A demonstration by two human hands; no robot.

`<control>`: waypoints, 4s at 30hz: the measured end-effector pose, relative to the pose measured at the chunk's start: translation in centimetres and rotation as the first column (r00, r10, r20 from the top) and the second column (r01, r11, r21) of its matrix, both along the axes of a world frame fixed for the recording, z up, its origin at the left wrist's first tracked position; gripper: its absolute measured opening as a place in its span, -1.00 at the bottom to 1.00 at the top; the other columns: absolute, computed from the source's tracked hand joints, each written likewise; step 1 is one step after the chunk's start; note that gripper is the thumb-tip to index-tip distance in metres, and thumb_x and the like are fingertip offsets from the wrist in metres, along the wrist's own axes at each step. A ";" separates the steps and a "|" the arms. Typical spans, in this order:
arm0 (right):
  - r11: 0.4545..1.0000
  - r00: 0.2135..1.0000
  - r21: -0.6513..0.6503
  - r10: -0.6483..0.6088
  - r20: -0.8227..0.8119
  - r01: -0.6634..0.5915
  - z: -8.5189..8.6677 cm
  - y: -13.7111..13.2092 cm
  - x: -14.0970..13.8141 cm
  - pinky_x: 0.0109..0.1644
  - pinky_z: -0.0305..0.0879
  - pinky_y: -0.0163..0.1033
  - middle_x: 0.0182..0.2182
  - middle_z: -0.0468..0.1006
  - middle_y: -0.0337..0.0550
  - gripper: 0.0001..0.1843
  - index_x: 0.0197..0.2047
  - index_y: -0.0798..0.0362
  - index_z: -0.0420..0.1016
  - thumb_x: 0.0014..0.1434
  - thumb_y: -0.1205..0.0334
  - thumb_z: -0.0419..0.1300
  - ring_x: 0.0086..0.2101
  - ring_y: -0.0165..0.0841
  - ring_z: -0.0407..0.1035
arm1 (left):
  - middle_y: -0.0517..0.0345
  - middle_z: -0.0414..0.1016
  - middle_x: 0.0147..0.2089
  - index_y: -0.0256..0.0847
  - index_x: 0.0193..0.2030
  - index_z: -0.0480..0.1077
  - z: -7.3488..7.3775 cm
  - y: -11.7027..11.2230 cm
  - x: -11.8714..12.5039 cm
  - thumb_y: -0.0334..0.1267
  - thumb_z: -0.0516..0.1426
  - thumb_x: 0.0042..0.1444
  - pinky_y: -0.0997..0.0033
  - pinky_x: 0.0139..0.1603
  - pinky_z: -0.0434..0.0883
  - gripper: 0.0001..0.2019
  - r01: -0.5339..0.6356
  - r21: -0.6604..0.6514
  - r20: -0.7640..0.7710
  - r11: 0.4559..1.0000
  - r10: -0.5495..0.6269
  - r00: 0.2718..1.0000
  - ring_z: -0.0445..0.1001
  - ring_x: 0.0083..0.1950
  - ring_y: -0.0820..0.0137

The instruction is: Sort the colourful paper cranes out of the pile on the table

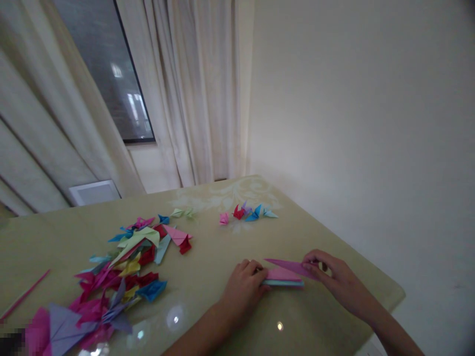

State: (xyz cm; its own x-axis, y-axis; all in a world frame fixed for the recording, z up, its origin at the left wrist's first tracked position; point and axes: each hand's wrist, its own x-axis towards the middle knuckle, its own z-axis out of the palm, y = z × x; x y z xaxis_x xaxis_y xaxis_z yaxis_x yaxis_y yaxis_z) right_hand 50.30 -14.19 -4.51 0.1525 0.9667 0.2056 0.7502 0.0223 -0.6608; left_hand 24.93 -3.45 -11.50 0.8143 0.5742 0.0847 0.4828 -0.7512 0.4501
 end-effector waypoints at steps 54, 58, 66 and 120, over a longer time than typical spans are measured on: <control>0.998 0.834 0.030 -0.055 0.549 0.046 7.5 22.7 -13.5 -0.24 0.22 -0.23 -0.14 0.71 0.00 -0.75 -0.15 0.01 0.69 0.42 0.21 0.16 -0.16 -0.19 0.54 | -0.31 0.60 0.14 -0.32 0.30 0.41 6.0 12.1 -26.4 -0.28 -0.04 0.42 -0.05 0.12 0.50 -0.58 -0.756 0.389 -0.229 0.526 0.851 0.473 0.60 0.13 -0.13; 0.994 0.838 -0.019 -0.084 0.539 0.111 6.9 23.0 -13.0 -0.29 0.22 -0.22 -0.27 0.72 0.06 -0.75 -0.25 0.04 0.72 0.37 0.19 0.21 -0.27 -0.18 0.56 | -0.21 0.68 -0.01 -0.19 0.12 0.54 6.8 12.2 -26.8 -0.17 -0.11 0.46 0.05 -0.02 0.51 -0.58 -0.791 0.335 -0.245 0.511 0.858 0.451 0.66 0.03 -0.09; 0.978 0.917 0.129 0.100 0.386 -0.161 9.4 20.7 -14.8 -0.20 0.26 -0.22 -0.28 0.72 -0.07 -0.73 -0.24 0.03 0.72 0.42 0.19 0.20 -0.26 -0.25 0.53 | 0.03 0.67 -0.15 -0.17 -0.06 0.58 11.2 10.4 -24.5 0.09 0.05 0.32 0.28 -0.15 0.49 -0.58 -0.865 0.032 0.356 0.500 0.803 0.477 0.61 -0.17 0.16; 0.885 0.975 0.465 0.127 -0.180 -0.029 7.3 23.3 -13.0 -0.15 0.48 -0.06 -0.05 0.57 -0.10 -0.01 0.46 -0.09 0.22 0.02 0.12 0.50 -0.28 -0.23 0.49 | -0.13 0.71 -0.08 -0.17 0.00 0.49 8.5 12.1 -27.2 -0.11 -0.08 0.40 0.27 -0.17 0.41 -0.64 -0.875 0.261 0.082 0.409 0.893 0.442 0.66 -0.05 0.03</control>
